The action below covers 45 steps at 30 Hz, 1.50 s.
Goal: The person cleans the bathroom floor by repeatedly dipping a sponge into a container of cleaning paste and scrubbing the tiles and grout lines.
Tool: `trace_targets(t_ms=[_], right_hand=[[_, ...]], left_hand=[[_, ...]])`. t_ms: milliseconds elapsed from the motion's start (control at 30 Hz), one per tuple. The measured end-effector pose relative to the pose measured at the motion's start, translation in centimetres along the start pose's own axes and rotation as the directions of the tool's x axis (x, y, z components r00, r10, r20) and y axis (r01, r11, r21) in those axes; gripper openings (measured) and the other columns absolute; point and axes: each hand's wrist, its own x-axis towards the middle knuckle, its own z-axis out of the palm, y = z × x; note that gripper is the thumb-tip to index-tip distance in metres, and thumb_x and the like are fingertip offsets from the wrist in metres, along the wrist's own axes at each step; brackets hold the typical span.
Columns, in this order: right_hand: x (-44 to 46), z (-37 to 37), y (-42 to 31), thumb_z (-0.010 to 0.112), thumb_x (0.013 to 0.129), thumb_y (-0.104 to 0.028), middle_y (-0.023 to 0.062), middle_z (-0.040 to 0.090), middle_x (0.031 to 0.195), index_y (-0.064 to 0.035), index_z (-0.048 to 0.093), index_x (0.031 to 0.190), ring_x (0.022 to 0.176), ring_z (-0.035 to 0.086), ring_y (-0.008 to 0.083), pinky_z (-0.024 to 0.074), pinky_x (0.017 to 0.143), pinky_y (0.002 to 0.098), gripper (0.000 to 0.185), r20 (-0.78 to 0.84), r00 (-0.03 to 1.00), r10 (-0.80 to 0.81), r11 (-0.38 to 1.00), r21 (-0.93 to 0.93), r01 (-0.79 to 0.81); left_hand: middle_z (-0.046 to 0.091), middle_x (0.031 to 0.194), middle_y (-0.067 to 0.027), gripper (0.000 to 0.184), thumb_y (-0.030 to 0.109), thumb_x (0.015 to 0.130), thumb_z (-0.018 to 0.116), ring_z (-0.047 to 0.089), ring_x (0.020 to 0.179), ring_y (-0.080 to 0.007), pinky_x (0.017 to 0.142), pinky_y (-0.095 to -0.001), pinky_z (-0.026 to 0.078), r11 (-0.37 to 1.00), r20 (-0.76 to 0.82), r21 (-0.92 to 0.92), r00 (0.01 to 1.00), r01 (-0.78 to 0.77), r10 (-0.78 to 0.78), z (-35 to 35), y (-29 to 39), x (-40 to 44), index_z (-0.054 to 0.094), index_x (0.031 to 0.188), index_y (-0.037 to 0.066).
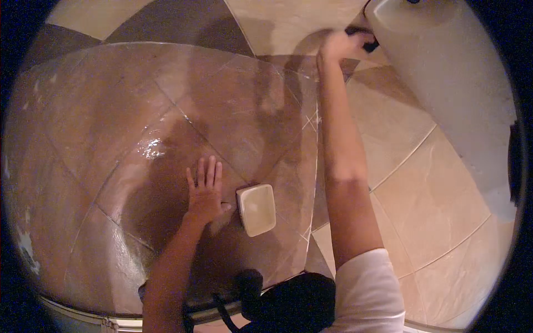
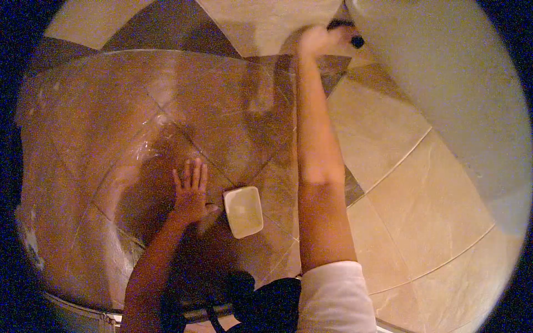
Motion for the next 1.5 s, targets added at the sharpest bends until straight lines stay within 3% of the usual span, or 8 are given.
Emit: trace_targets(t_ms=[167, 367, 467, 567, 767, 1200, 1300, 1500], right_hand=[[-5.2, 2.3, -3.7, 0.046, 0.070, -0.003, 0.0297, 0.006, 0.148, 0.0117, 0.009, 0.139, 0.138, -0.003, 0.0424, -0.0045, 0.113, 0.0417, 0.080, 0.177, 0.618, -0.766, 0.610, -0.100, 0.786], [6.1, -2.5, 5.4, 0.051, 0.075, -0.015, 0.0304, 0.046, 0.127, 0.0069, 0.046, 0.124, 0.122, 0.042, 0.0417, 0.0360, 0.099, 0.0487, 0.054, 0.496, 0.743, 0.449, 0.516, -0.823, 0.238], [8.3, -2.1, 7.3, 0.058, 0.077, -0.005, 0.0117, 0.068, 0.087, -0.0047, 0.070, 0.085, 0.077, 0.067, 0.0204, 0.0526, 0.057, 0.0392, 0.015, -0.466, 0.834, -0.296, 0.935, -0.321, 0.152], [4.8, 0.7, 5.8, 0.050, 0.071, 0.002, 0.0212, 0.052, 0.123, 0.0036, 0.047, 0.123, 0.113, 0.050, 0.0332, 0.0381, 0.095, 0.0370, 0.053, 0.540, 0.835, -0.108, 0.407, -0.742, 0.533], [-5.1, -1.7, -4.4, 0.041, 0.081, 0.004, 0.0276, 0.012, 0.147, 0.0041, 0.019, 0.141, 0.136, 0.010, 0.0447, 0.0112, 0.110, 0.0528, 0.065, 0.414, 0.847, -0.334, 0.918, -0.062, 0.392], [-0.4, -4.0, 6.5, 0.055, 0.083, -0.016, 0.0252, 0.005, 0.149, 0.0143, 0.013, 0.138, 0.140, 0.007, 0.0309, 0.0032, 0.114, 0.0351, 0.075, 0.023, 0.983, -0.184, 0.904, -0.389, 0.178], [-2.5, -3.0, 13.1, 0.057, 0.084, -0.025, 0.0159, 0.025, 0.148, 0.0035, 0.023, 0.139, 0.134, 0.026, 0.0317, 0.0248, 0.109, 0.0403, 0.070, 0.101, 0.845, 0.525, 0.796, 0.293, -0.530], [-8.0, -2.9, 9.4, 0.064, 0.078, -0.034, 0.0208, 0.063, 0.104, -0.0013, 0.058, 0.110, 0.095, 0.061, 0.0359, 0.0470, 0.087, 0.0416, 0.046, 0.671, 0.709, 0.217, 0.814, -0.525, 0.247]], left_hand=[[0.005, 0.152, -0.0172, 0.121, 0.054, 0.056, 0.076, 0.002, 0.139, -0.0387, 0.106, -0.0636, 0.003, 0.998, 0.056, 0.064, 0.998, 0.015, -0.019, 0.0, 0.3, 0.1, 0.011, 0.144, 0.001], [0.005, 0.151, -0.0211, 0.126, 0.059, 0.053, 0.074, -0.001, 0.138, -0.0441, 0.103, -0.0671, -0.003, 0.998, -0.063, 0.051, 0.998, -0.028, 0.031, 0.7, -0.3, -0.2, 0.010, 0.143, -0.001], [0.001, 0.152, -0.0187, 0.118, 0.054, 0.061, 0.073, -0.001, 0.139, -0.0395, 0.106, -0.0637, 0.002, 0.999, 0.094, 0.051, 0.995, 0.016, -0.021, -0.9, 0.5, 0.1, 0.008, 0.144, 0.001], [0.001, 0.152, -0.0185, 0.119, 0.054, 0.061, 0.073, -0.001, 0.139, -0.0393, 0.106, -0.0638, 0.001, 0.999, 0.130, 0.035, 0.991, 0.037, -0.042, -0.9, 0.3, 0.3, 0.008, 0.144, 0.000], [0.004, 0.151, -0.0183, 0.119, 0.055, 0.059, 0.074, 0.000, 0.139, -0.0397, 0.106, -0.0639, 0.001, 0.997, 0.066, 0.067, 0.997, 0.037, -0.041, 0.0, 0.5, 0.3, 0.010, 0.144, 0.000], [0.005, 0.152, -0.0172, 0.118, 0.054, 0.058, 0.074, 0.001, 0.139, -0.0393, 0.105, -0.0651, 0.001, 0.999, 0.045, 0.039, 0.999, 0.028, -0.029, 0.3, 0.6, 0.7, 0.012, 0.144, 0.001], [0.006, 0.152, -0.0169, 0.120, 0.054, 0.056, 0.075, 0.002, 0.139, -0.0387, 0.105, -0.0653, 0.002, 0.998, 0.056, 0.053, 0.997, 0.042, -0.045, 0.4, 0.8, 0.9, 0.012, 0.144, 0.001], [0.006, 0.152, -0.0168, 0.123, 0.052, 0.053, 0.077, 0.003, 0.139, -0.0381, 0.105, -0.0649, 0.002, 0.999, -0.008, 0.029, 1.000, 0.023, -0.022, 0.6, 1.0, 0.2, 0.013, 0.143, 0.001]])
